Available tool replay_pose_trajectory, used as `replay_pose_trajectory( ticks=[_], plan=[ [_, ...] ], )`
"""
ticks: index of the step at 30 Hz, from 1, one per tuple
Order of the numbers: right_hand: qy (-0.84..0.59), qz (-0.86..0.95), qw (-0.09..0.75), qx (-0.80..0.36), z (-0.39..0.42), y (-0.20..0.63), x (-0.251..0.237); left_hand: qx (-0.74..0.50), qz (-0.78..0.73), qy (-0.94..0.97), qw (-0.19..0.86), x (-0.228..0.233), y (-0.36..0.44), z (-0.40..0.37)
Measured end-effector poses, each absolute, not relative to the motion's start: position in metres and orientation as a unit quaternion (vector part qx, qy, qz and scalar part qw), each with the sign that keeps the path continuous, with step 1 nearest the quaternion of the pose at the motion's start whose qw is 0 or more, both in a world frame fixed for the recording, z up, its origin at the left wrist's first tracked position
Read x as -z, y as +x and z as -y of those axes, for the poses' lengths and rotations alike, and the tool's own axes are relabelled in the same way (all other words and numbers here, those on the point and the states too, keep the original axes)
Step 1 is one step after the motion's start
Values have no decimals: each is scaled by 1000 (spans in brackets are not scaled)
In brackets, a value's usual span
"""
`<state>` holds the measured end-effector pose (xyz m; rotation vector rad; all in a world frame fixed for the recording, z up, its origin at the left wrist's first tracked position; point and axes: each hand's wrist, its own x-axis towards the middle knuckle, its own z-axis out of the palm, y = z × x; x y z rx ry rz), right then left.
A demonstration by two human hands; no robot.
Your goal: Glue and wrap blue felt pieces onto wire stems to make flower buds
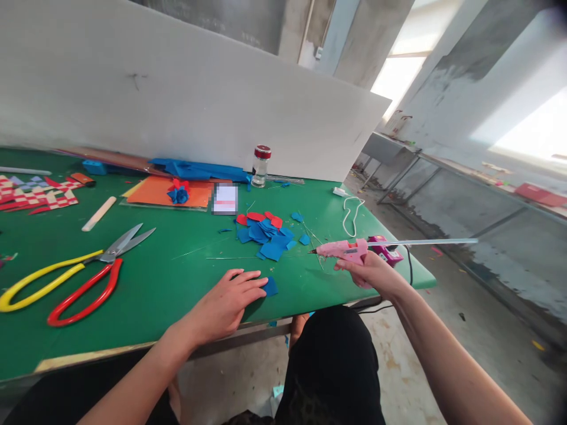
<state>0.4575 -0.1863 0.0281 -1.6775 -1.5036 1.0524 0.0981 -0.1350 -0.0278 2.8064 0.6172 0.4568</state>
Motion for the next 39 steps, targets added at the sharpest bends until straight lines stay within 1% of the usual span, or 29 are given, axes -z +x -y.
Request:
replay_pose_trajectory(
  ticks=[4, 6, 9, 12, 15, 19, 22, 28, 32, 36, 37, 39],
  plan=[
    [-662, 536, 322, -413, 189, 467, -24, -144, -217, 958, 119, 26, 99, 135],
    [-672, 551, 316, -381, 189, 470, -24, -141, -218, 958, 123, 25, 99, 135],
    [-681, 617, 304, -251, 184, 483, -21, -136, -221, 958, 121, 24, 99, 135],
    [-648, 703, 274, -105, 176, 501, -12, -132, -225, 959, 116, 24, 99, 134],
    [-624, 744, 234, -43, 169, 517, -1, -133, -224, 959, 112, 24, 99, 133],
    [-601, 774, 197, -28, 161, 528, 12, -128, -220, 961, 109, 24, 98, 132],
    [-599, 778, 187, -8, 155, 531, 21, -125, -221, 961, 108, 24, 98, 132],
    [-610, 762, 216, -22, 141, 541, 34, -123, -223, 962, 100, 25, 98, 132],
    [-622, 748, 229, -28, 139, 551, 32, -136, -223, 960, 102, 28, 97, 130],
    [-640, 718, 272, -22, 142, 559, 14, -131, -220, 962, 99, 29, 96, 129],
    [-650, 701, 291, -36, 143, 560, 9, -128, -220, 962, 97, 30, 96, 129],
    [-661, 656, 346, -114, 145, 560, -1, -122, -219, 964, 93, 30, 96, 128]
  ],
)
